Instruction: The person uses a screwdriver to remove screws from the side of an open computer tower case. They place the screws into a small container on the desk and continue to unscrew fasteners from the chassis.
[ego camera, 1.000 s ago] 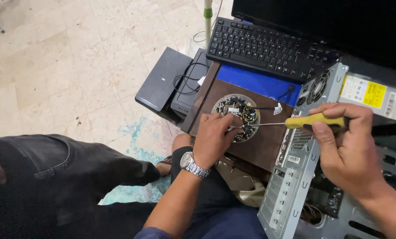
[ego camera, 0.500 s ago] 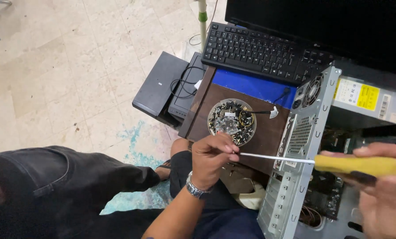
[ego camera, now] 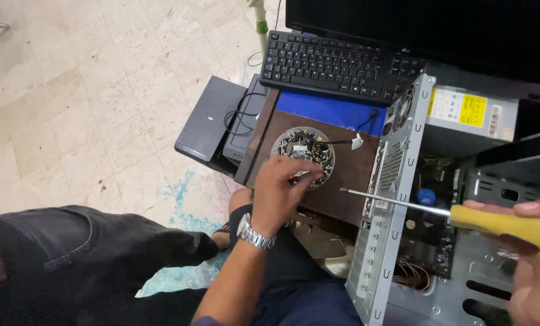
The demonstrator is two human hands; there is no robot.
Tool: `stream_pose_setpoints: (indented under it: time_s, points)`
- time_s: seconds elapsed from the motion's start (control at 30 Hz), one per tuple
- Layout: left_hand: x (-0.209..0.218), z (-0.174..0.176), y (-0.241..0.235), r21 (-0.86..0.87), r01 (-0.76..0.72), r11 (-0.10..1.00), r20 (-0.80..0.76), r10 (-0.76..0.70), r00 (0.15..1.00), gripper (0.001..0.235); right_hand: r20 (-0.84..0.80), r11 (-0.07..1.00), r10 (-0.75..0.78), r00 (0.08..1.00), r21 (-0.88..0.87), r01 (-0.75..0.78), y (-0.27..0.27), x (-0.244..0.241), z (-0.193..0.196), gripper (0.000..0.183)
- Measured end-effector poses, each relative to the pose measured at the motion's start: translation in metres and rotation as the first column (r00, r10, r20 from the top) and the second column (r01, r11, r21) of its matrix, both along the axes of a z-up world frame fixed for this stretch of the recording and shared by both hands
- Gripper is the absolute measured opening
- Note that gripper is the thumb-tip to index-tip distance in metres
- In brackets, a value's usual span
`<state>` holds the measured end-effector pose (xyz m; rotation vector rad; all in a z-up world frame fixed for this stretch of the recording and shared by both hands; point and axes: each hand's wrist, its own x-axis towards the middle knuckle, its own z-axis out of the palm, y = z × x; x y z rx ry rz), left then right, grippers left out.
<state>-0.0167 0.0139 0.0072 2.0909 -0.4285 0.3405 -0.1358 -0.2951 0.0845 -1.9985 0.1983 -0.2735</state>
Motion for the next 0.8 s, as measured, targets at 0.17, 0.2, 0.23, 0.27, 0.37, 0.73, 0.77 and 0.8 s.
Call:
stream_pose_setpoints:
  time_s: [0.17,0.2,0.23,0.27,0.37,0.73,0.77,0.8]
  points:
    - [0.023,-0.018,0.012,0.535,-0.097,0.839,0.101,0.051,0.994,0.007,0.112,0.946,0.195,0.974,-0.284,-0.157,0.005,0.018,0.012,0.029]
    - [0.027,-0.016,0.012,0.588,-0.072,0.806,0.098,0.017,0.995,0.014,0.156,0.916,0.264,0.952,-0.351,-0.197,-0.001,0.021,0.007,0.024]
    - [0.028,-0.013,0.010,0.589,-0.070,0.805,0.096,0.016,0.995,0.014,0.154,0.916,0.264,0.952,-0.349,-0.197,0.010,0.025,0.016,0.024]
    - [0.028,-0.009,0.007,0.616,-0.046,0.786,0.060,0.011,0.998,0.010,0.125,0.927,0.249,0.960,-0.316,-0.200,0.020,0.028,0.026,0.025]
    - [0.029,-0.001,0.002,0.680,0.007,0.733,-0.020,0.008,1.000,0.014,0.107,0.956,0.230,0.967,-0.213,-0.204,0.044,0.035,0.039,0.026]
    - [0.026,-0.011,-0.015,0.699,-0.060,0.712,-0.021,0.104,0.994,0.016,0.130,0.962,0.261,0.957,-0.115,-0.247,0.037,0.038,0.031,0.020]
    - [0.026,-0.011,-0.016,0.698,-0.075,0.712,-0.002,0.106,0.994,0.015,0.127,0.956,0.267,0.955,-0.161,-0.245,0.033,0.037,0.029,0.021]
    - [0.027,-0.010,-0.016,0.696,-0.089,0.712,0.017,0.107,0.994,0.013,0.123,0.948,0.271,0.955,-0.207,-0.242,0.029,0.036,0.026,0.022]
